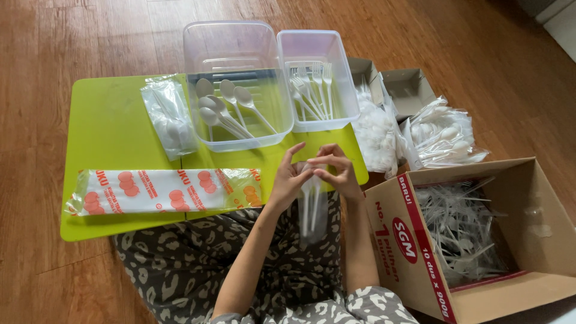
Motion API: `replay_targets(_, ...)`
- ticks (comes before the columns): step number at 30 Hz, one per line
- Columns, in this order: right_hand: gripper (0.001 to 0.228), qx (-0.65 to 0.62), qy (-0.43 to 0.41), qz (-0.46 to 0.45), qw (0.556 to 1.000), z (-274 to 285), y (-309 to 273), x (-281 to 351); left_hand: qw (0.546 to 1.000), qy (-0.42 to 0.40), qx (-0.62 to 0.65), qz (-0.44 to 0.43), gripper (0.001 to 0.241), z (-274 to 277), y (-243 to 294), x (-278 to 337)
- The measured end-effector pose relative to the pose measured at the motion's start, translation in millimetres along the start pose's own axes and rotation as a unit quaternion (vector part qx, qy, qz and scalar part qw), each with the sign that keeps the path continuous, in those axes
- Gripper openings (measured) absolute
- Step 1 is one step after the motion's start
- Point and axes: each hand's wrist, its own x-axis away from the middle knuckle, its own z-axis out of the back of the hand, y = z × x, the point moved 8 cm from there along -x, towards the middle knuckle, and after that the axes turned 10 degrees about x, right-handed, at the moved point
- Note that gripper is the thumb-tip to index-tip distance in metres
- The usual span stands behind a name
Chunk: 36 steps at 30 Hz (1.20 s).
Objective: Packaging individual plastic spoons and forks into plastic sleeves.
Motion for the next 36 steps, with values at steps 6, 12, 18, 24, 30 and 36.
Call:
replay_targets(6, 0.051, -0.002, 0.025, -0.013, 1.000, -0.6, 12.8, 1.4, 0.999, 0.002, 0.027, -0.023, 0.075, -40.3, 48.9, 15.7)
replay_targets(12, 0.051, -0.045, 0.018, -0.055, 0.997, 2.1, -5.4, -3.5, 0.999, 0.013, -0.017, -0.038, 0.038, -35.0, 48.5, 13.1)
replay_targets(18, 0.043, -0.095, 0.031, -0.083, 0.992, 5.5, -1.9, -1.9, 0.999, 0.034, -0.020, -0.036, 0.034, -31.5, 44.4, 15.1)
replay_targets(24, 0.035, -0.200, 0.149, -0.104, 0.963, 25.5, 34.7, 17.3, 0.992, 0.062, -0.104, -0.040, 0.060, -36.0, 47.9, 18.8)
replay_targets(30, 0.040, -0.274, 0.159, -0.052, 0.947, 32.5, 69.4, 17.9, 0.978, 0.060, -0.196, 0.027, 0.035, -41.5, 31.5, 4.1)
replay_targets(36, 0.059, -0.397, 0.051, -0.046, 0.915, 17.2, 84.6, 25.7, 0.890, -0.063, -0.451, -0.006, 0.031, -82.5, 78.9, 11.2)
